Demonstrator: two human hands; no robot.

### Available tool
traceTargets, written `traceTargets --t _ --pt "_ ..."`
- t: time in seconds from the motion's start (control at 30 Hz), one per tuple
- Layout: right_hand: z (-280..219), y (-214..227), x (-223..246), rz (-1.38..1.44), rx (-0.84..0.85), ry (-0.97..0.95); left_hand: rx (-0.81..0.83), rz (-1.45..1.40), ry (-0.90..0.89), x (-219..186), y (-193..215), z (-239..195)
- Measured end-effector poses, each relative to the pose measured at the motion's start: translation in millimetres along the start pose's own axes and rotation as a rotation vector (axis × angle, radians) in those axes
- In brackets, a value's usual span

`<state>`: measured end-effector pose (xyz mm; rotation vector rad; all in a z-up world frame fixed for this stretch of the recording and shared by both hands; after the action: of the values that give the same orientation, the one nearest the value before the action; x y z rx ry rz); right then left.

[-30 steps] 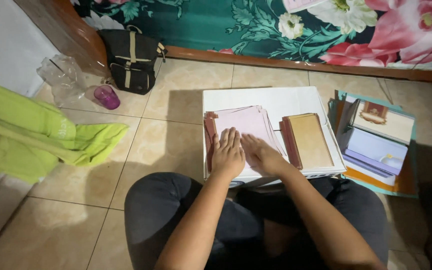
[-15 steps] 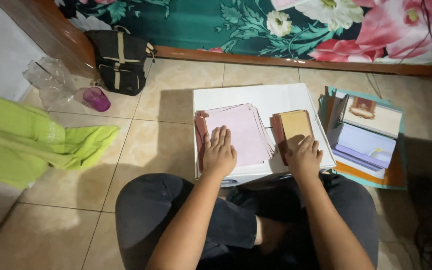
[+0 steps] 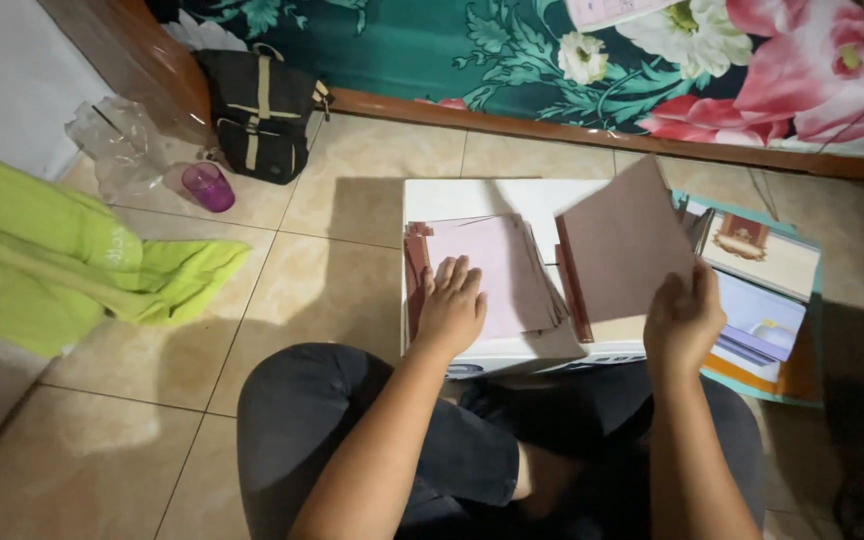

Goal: Sorting and organizing pink paper cards into a white box while sitting on the floor.

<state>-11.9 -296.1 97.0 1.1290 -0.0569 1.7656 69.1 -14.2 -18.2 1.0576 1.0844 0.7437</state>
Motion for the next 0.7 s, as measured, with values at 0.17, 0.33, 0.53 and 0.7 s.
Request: traceTargets --t 0.17,0.33,0.53,0.7 --pt "-30.7 -33.1 -10.0 0.463 0.04 -0.237 -0.312 -0.621 -0.078 -12.7 32.3 -10.7" --pt "-84.6 -101.8 -9.2 0.706 0.274 -0.411 -0.254 -1.19 0.314 28.9 22.2 2.6" --pt "-90.3 -129.5 -18.7 0.615 0.33 -0.405 -0.573 -1.04 0.673 55.2 39.2 -9.8" --pt "-92.6 -118.5 -5.5 0.548 0.212 -0.306 -0.785 -0.309 -0.108 -18.1 113.7 -28.5"
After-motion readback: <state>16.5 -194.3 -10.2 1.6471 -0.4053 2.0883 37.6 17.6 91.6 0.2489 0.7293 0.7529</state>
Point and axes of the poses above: each hand's wrist, its own z-axis towards the middle knuckle, its own y-axis out of the back of the hand, x = y × z, the point moved 6 cm from there along z, towards the middle knuckle, and after that the axes turned 2 degrees about z, right-handed, at the moved point
